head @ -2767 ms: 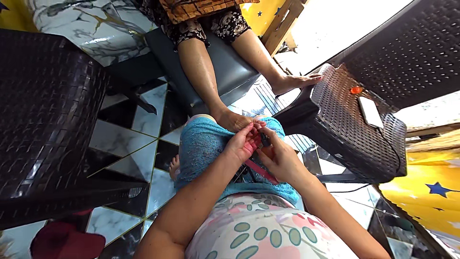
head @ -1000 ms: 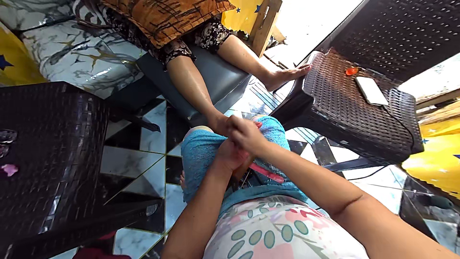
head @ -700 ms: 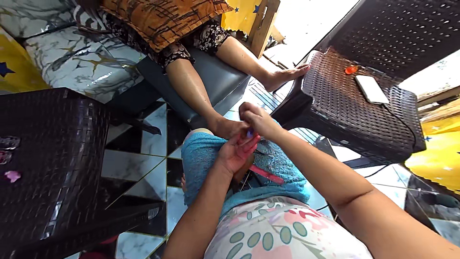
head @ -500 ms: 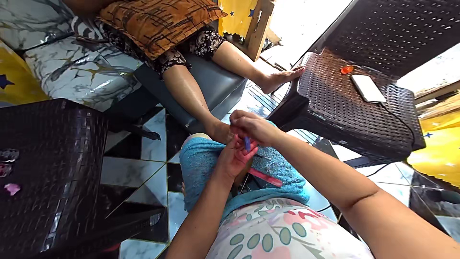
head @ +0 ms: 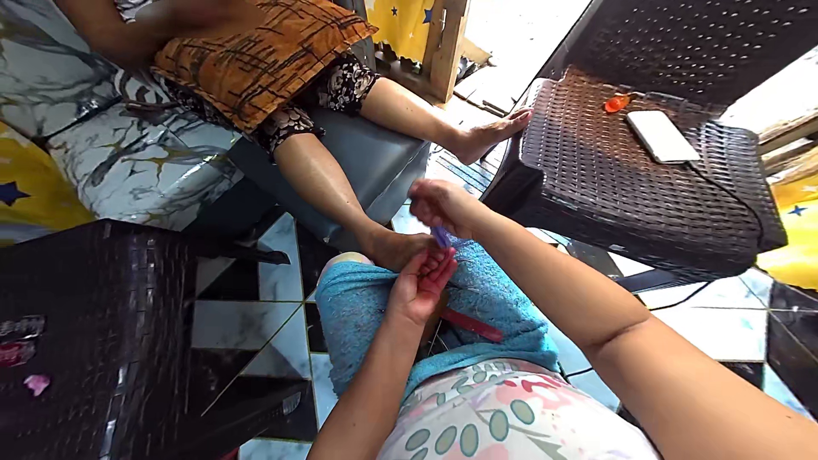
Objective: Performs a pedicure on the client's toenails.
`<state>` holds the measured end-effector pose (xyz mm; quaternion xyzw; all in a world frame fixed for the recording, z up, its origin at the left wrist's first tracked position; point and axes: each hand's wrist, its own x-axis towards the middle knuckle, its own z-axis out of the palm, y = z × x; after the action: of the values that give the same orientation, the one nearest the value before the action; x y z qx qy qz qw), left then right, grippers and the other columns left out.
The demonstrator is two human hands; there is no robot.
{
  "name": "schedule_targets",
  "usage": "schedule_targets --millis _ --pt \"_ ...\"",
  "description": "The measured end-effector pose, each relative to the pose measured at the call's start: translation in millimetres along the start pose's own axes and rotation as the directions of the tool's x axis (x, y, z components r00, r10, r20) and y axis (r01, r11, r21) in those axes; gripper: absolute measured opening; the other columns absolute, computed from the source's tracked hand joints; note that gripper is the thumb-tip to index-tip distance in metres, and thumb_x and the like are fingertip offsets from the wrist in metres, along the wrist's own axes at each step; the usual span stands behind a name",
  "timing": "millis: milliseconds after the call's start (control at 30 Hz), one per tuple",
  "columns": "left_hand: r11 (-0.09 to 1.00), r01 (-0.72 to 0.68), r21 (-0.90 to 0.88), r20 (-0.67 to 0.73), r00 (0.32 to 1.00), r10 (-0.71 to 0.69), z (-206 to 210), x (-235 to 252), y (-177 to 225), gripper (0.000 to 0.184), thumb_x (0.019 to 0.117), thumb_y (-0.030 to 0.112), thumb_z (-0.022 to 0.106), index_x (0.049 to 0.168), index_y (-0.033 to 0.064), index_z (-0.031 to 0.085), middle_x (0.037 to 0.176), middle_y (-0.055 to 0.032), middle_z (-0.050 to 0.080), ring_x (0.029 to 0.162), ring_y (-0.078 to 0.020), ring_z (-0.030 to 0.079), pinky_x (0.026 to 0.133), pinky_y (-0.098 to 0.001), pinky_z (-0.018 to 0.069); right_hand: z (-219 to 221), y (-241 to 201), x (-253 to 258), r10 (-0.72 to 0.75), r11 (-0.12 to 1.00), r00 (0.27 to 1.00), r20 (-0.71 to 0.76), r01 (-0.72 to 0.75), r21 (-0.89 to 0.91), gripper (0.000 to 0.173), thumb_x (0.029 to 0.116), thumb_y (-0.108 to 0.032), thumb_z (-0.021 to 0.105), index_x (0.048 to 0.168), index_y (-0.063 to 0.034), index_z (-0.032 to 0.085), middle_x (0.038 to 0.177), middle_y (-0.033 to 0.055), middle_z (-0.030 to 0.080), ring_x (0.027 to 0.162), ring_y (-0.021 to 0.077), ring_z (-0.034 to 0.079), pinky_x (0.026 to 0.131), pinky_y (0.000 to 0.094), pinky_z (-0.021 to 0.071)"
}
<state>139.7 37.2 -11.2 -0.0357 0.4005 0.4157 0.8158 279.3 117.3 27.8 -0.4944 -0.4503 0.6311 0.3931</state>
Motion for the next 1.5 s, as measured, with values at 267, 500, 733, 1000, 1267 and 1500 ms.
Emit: schedule_targets --millis 267,500,733,1000,1267,1500 --pt "1.0 -0.022 -0.018 0.01 1.0 0.022 -1.0 -0.3 -1.4 0.023 0.1056 0.006 0.043 0.091 -0.0017 0.059 0.091 -0.0178 0.07 0.095 -0.0317 0.073 0.093 -0.0432 0.0593 10.4 -1.6 7.1 0.115 0.989 0.992 0.043 -0.118 0.089 0.025 0.11 -0.023 0.038 0.1 -0.0097 0.056 0.07 -0.004 0.054 0.054 0.0035 0.047 0.05 0.0192 0.0396" --pt "1.0 -0.023 0.013 0.034 0.999 0.023 -6.0 -1.7 -3.7 0.021 0.1051 0.005 0.046 0.094 -0.0012 0.062 0.095 -0.0163 0.071 0.095 -0.0273 0.073 0.093 -0.0388 0.0593 9.2 -4.1 18.1 -0.135 0.915 0.974 0.184 0.194 -0.354 0.033 0.1085 -0.022 0.042 0.09 -0.0048 0.064 0.066 0.0002 0.054 0.055 0.0094 0.05 0.051 0.0278 0.0414" --pt "0.995 -0.02 0.097 0.033 0.999 0.016 -7.9 -6.9 -2.6 0.025 0.1074 0.014 0.043 0.093 0.0034 0.062 0.092 -0.0114 0.071 0.084 -0.02 0.071 0.082 -0.0327 0.0599 38.2 5.8 34.0 -0.133 0.791 0.942 0.309 0.288 -0.54 0.036 0.1073 -0.019 0.046 0.087 0.0015 0.068 0.073 0.0095 0.06 0.069 0.0189 0.058 0.068 0.042 0.0478" --pt "0.989 0.023 0.148 0.034 0.999 -0.028 -6.3 -11.2 1.5 0.026 0.108 0.017 0.042 0.093 0.0059 0.06 0.087 -0.0087 0.069 0.078 -0.0182 0.07 0.076 -0.0317 0.0599 34.7 -6.9 1.8 0.134 0.817 0.962 0.239 0.029 -0.576 0.04 0.1091 -0.025 0.044 0.083 -0.0029 0.064 0.066 0.0035 0.052 0.058 0.0129 0.048 0.057 0.0339 0.04" --pt "0.992 0.002 0.125 0.111 0.994 -0.016 -10.5 -5.8 0.5 0.027 0.1083 0.015 0.043 0.095 0.0041 0.063 0.086 -0.0079 0.068 0.075 -0.0163 0.067 0.077 -0.0301 0.0587 39.3 -6.3 45.8 -0.204 0.814 0.979 -0.027 0.155 -0.559 0.035 0.1047 -0.021 0.048 0.081 -0.0023 0.066 0.066 0.0061 0.058 0.061 0.0167 0.056 0.057 0.0374 0.0454" --pt "0.992 -0.002 0.126 0.108 0.994 -0.012 -11.4 -8.5 0.5 0.027 0.1097 0.016 0.041 0.096 0.0043 0.061 0.09 -0.0091 0.068 0.079 -0.0172 0.068 0.08 -0.0311 0.0586 16.2 1.2 47.3 -0.152 0.706 0.988 0.03 0.129 -0.696 0.034 0.1027 -0.021 0.052 0.084 0.0007 0.069 0.076 0.0155 0.064 0.072 0.0289 0.064 0.065 0.0521 0.0511"
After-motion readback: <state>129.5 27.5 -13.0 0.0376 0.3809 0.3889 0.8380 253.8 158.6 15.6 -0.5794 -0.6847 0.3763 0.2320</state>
